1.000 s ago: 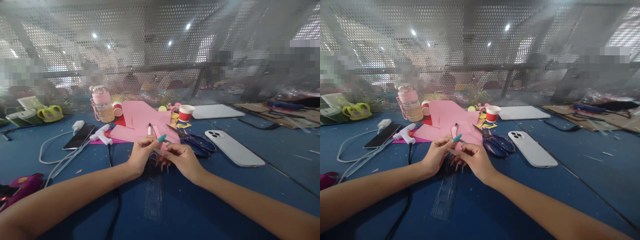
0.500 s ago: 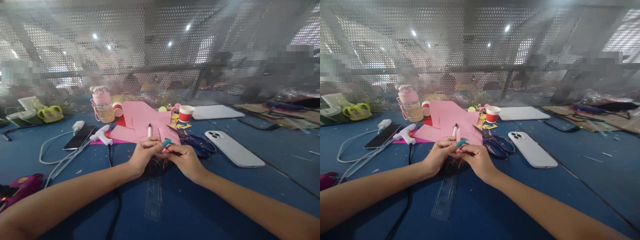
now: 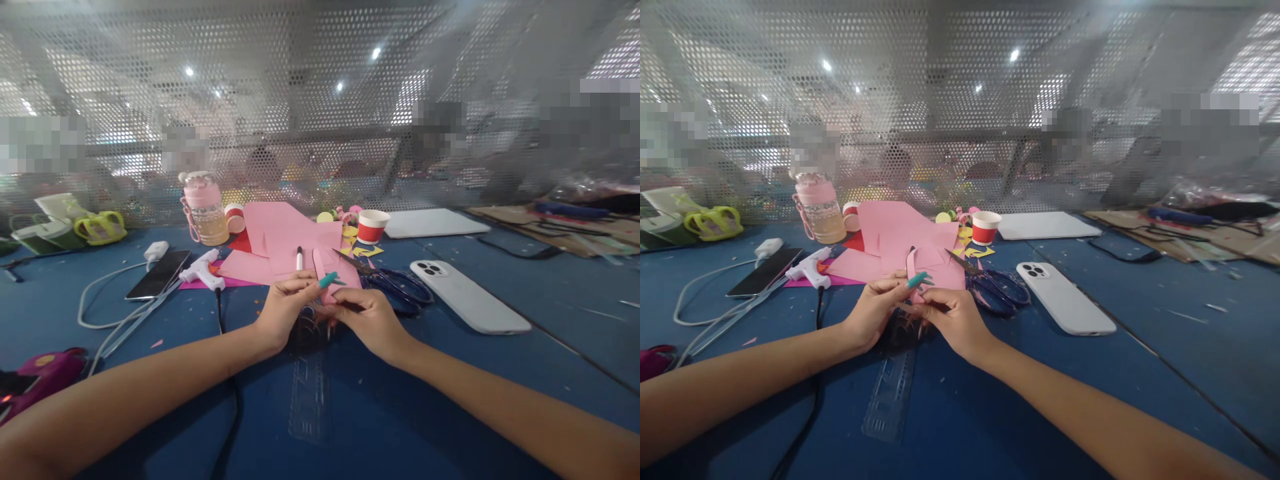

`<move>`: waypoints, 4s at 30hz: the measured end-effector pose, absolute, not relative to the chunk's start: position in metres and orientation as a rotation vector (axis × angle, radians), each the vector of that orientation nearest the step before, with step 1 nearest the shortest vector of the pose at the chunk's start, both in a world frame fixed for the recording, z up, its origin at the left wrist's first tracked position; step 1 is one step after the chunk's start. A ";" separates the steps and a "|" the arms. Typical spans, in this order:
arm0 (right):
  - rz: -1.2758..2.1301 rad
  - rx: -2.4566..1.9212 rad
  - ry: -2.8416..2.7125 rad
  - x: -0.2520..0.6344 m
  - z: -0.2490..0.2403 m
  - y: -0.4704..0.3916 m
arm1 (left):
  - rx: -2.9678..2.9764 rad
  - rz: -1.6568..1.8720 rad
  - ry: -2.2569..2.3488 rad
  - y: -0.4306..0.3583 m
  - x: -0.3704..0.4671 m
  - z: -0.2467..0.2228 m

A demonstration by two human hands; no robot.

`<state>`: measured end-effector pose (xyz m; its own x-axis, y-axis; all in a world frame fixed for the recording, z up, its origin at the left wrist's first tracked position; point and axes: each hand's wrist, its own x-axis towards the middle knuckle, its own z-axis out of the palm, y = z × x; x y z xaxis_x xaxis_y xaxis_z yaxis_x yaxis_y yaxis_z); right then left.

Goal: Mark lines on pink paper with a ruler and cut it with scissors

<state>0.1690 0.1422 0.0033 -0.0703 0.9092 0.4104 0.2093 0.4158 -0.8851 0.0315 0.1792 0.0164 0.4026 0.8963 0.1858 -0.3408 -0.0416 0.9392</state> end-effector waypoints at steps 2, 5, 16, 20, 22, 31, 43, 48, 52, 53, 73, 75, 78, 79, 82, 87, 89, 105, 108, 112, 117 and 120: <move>0.747 -1.031 -1.560 0.169 0.004 0.142 | 1.224 1.068 0.590 0.179 0.032 0.015; 0.672 -1.030 -1.550 0.168 0.006 0.142 | 1.235 1.026 0.586 0.179 0.032 0.014; 0.720 -1.068 -1.413 0.170 0.010 0.140 | 1.306 0.906 0.503 0.174 0.031 0.017; 0.728 -1.081 -1.405 0.170 0.010 0.142 | 1.282 0.883 0.481 0.174 0.031 0.016; 0.764 -1.070 -1.423 0.170 0.009 0.143 | 1.238 0.895 0.497 0.175 0.032 0.015; 0.822 -1.030 -1.511 0.165 0.006 0.137 | 1.102 0.913 0.583 0.176 0.033 0.014; 0.977 -1.013 -1.434 0.162 0.004 0.136 | 0.962 0.881 0.554 0.180 0.032 0.015; 0.915 -1.016 -1.412 0.162 0.003 0.137 | 0.944 0.898 0.570 0.180 0.032 0.014; 0.862 -1.020 -1.411 0.161 0.004 0.137 | 0.948 0.881 0.546 0.181 0.031 0.012; 0.851 -1.020 -1.414 0.162 0.005 0.137 | 0.952 0.877 0.543 0.181 0.031 0.012; 0.176 -0.920 -1.724 0.171 0.005 0.140 | 1.125 0.902 0.524 0.183 0.033 0.013; 0.134 -0.903 -1.728 0.174 0.007 0.140 | 1.142 0.896 0.516 0.183 0.032 0.012; 0.179 -0.968 -1.699 0.177 0.008 0.140 | 1.179 0.860 0.530 0.182 0.032 0.010; 0.227 -1.003 -1.679 0.178 0.008 0.140 | 1.191 0.850 0.539 0.182 0.032 0.010; 0.393 -1.095 -1.596 0.179 0.007 0.140 | 1.222 0.854 0.557 0.181 0.031 0.009; 0.691 -1.150 -1.537 0.176 0.006 0.143 | 1.207 0.930 0.639 0.179 0.031 0.014; 0.810 -1.112 -1.532 0.174 0.007 0.142 | 1.161 0.964 0.669 0.179 0.032 0.015; 1.020 -1.027 -1.437 0.167 0.006 0.140 | 1.121 1.018 0.588 0.184 0.032 0.008; 1.022 -1.005 -1.426 0.167 0.005 0.140 | 1.095 1.020 0.581 0.183 0.032 0.009; 0.995 -0.994 -1.451 0.167 0.006 0.139 | 1.077 0.978 0.583 0.182 0.032 0.011; 0.909 -0.976 -1.531 0.171 0.004 0.140 | 1.133 0.825 0.549 0.183 0.031 0.013; 0.816 -0.960 -1.542 0.173 0.003 0.142 | 1.180 0.806 0.544 0.184 0.030 0.013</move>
